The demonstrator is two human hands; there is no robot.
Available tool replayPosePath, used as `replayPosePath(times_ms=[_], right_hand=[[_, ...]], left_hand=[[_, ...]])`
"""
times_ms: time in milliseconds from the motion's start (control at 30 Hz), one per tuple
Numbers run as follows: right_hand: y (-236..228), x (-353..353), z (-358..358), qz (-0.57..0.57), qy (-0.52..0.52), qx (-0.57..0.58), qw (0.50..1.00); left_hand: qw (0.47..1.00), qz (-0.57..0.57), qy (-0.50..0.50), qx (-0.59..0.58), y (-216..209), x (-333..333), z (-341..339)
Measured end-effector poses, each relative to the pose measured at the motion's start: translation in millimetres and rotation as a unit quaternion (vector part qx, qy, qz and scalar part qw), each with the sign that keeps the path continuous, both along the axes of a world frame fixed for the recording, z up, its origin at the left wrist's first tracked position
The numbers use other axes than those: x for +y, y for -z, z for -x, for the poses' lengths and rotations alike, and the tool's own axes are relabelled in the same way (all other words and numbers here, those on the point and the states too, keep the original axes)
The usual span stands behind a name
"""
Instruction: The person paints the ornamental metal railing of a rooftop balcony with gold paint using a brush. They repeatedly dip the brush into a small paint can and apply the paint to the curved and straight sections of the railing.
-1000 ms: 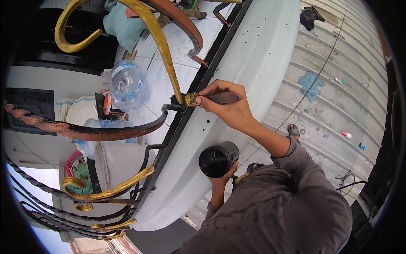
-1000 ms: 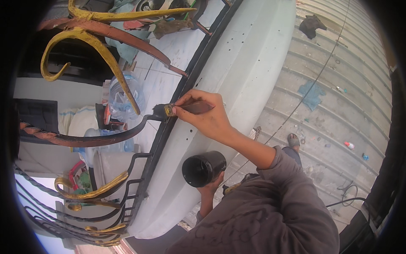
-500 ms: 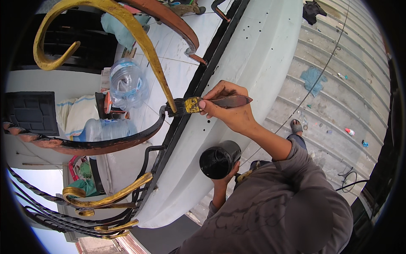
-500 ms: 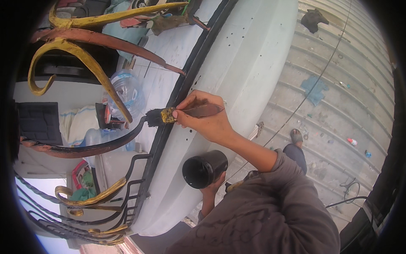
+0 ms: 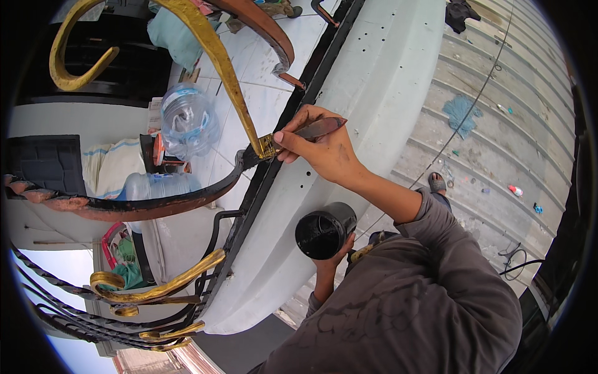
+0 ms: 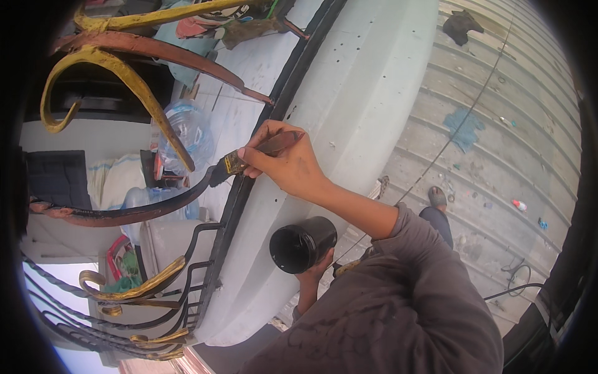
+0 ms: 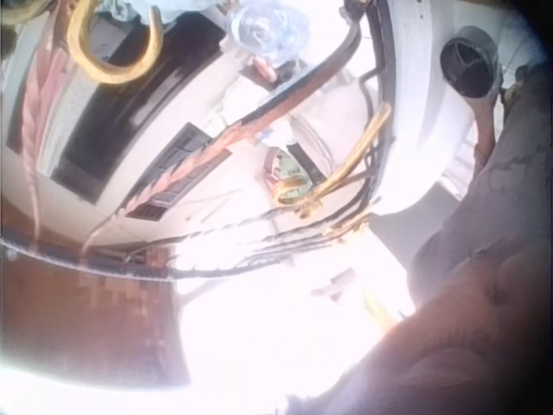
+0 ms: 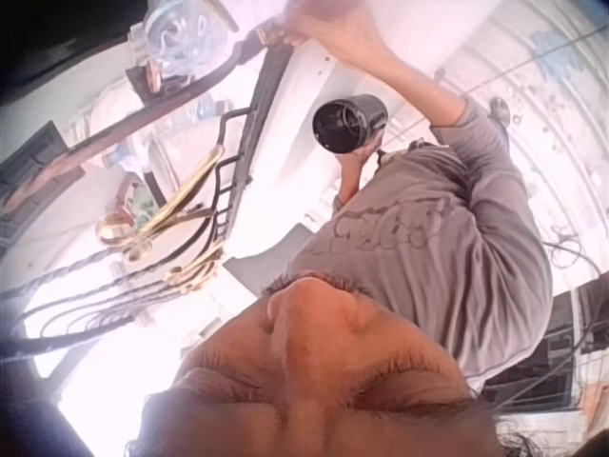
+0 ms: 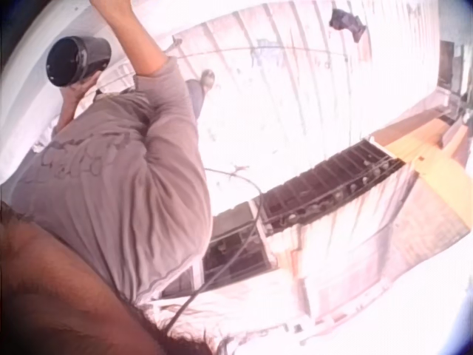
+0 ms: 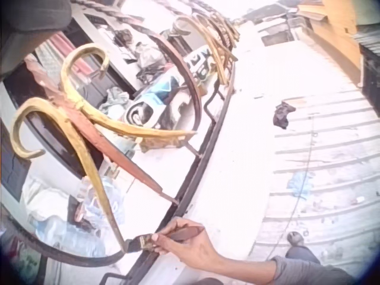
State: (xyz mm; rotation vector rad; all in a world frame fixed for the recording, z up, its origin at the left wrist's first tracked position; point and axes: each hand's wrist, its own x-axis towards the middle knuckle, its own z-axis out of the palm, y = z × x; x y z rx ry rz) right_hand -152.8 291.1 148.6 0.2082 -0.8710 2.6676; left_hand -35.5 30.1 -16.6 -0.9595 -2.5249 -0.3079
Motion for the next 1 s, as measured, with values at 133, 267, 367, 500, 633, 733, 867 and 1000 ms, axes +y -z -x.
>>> replayPosePath(times_ms=[133, 267, 367, 500, 633, 733, 867, 1000], right_hand=[[4.1, 3.2, -6.1, -0.001, 0.122, -0.039, 0.992], [9.0, 2.6, -16.9, -0.091, 0.011, -0.085, 0.992], [4.5, -11.6, -9.9, -0.044, 0.016, 0.024, 0.999], [4.2, -13.1, -9.9, -0.026, 0.109, -0.007, 0.994], [10.6, -1.1, -18.3, -0.094, 0.084, -0.078, 0.989], [8.3, -3.7, -14.5, -0.110, 0.031, 0.012, 0.993], [2.3, -10.2, -13.7, -0.079, 0.094, -0.011, 0.992], [11.4, -3.3, -22.7, -0.088, 0.156, -0.003, 0.984]], left_hand=[[0.994, -0.036, -0.061, -0.082, 7.9, -0.3, -3.1], [0.965, -0.148, -0.128, -0.173, 13.5, 2.4, -5.7], [0.914, -0.218, -0.144, -0.310, 8.1, 5.1, -7.9], [0.934, -0.196, -0.122, -0.272, 3.5, 8.9, -3.7], [0.962, -0.169, -0.104, -0.187, 13.4, 4.6, 1.2], [0.984, -0.113, -0.083, -0.114, 18.9, 0.3, 2.7], [0.953, -0.175, -0.111, -0.223, 13.7, 4.1, 1.4], [0.963, -0.149, -0.121, -0.189, 8.0, 12.1, 4.2]])
